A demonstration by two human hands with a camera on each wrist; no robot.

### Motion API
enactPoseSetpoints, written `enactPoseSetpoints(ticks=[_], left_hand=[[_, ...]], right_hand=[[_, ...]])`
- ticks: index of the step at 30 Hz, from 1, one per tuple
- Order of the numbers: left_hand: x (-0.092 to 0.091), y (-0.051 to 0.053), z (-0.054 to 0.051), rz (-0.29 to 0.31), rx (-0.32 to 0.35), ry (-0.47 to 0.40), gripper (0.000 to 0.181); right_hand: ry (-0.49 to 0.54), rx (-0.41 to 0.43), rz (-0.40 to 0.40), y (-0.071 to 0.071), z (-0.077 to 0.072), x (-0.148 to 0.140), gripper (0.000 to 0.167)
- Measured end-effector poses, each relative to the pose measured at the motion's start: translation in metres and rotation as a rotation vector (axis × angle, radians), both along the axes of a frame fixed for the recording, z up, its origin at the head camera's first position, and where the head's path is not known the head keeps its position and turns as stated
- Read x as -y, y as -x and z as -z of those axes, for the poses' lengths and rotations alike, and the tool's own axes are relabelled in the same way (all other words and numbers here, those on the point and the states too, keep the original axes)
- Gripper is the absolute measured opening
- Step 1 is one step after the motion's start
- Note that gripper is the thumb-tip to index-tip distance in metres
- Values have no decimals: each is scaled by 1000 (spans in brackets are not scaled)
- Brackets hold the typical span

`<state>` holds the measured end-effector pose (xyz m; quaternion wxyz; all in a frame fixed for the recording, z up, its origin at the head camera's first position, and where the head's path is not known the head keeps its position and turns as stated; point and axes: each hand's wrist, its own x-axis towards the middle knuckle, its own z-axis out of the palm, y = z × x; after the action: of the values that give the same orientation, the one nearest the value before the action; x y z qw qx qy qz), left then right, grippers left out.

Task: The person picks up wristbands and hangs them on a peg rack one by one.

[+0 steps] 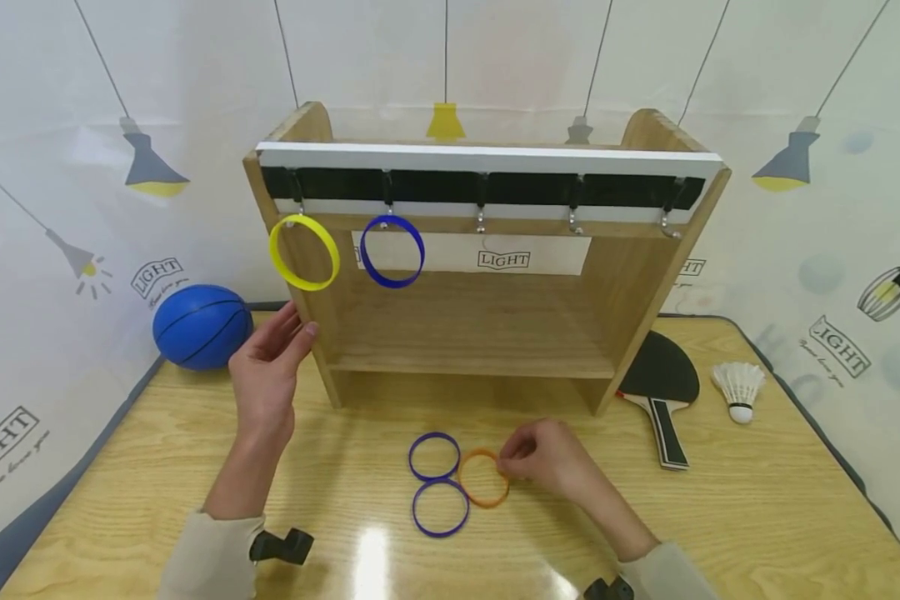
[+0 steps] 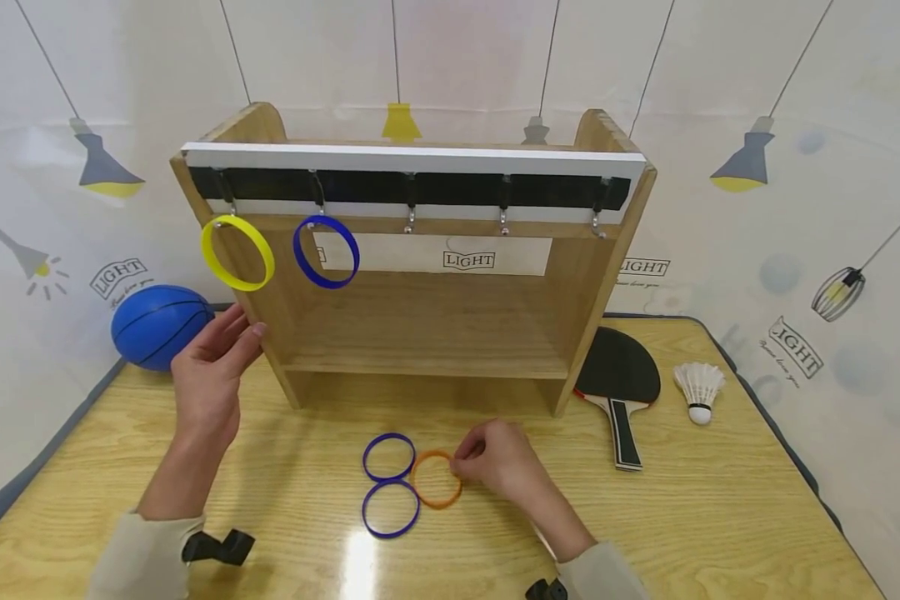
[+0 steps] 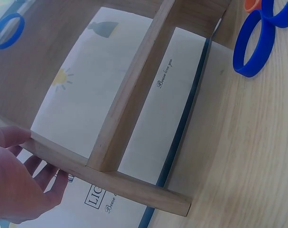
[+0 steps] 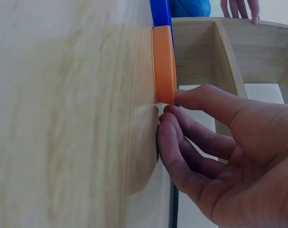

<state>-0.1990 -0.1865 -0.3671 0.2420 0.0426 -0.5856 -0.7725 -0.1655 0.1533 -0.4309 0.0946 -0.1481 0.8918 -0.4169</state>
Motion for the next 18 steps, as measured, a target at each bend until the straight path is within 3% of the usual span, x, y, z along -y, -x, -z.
enactPoseSetpoints(ticks=[8,18], left_hand=[[0,-1,-1,2,19,1,41],[0,-1,-1,8,18,5,41]], right_hand=[[-1,-43,-1,-1,-2,0,5],[154,114,-20,4,-2,-9,10]])
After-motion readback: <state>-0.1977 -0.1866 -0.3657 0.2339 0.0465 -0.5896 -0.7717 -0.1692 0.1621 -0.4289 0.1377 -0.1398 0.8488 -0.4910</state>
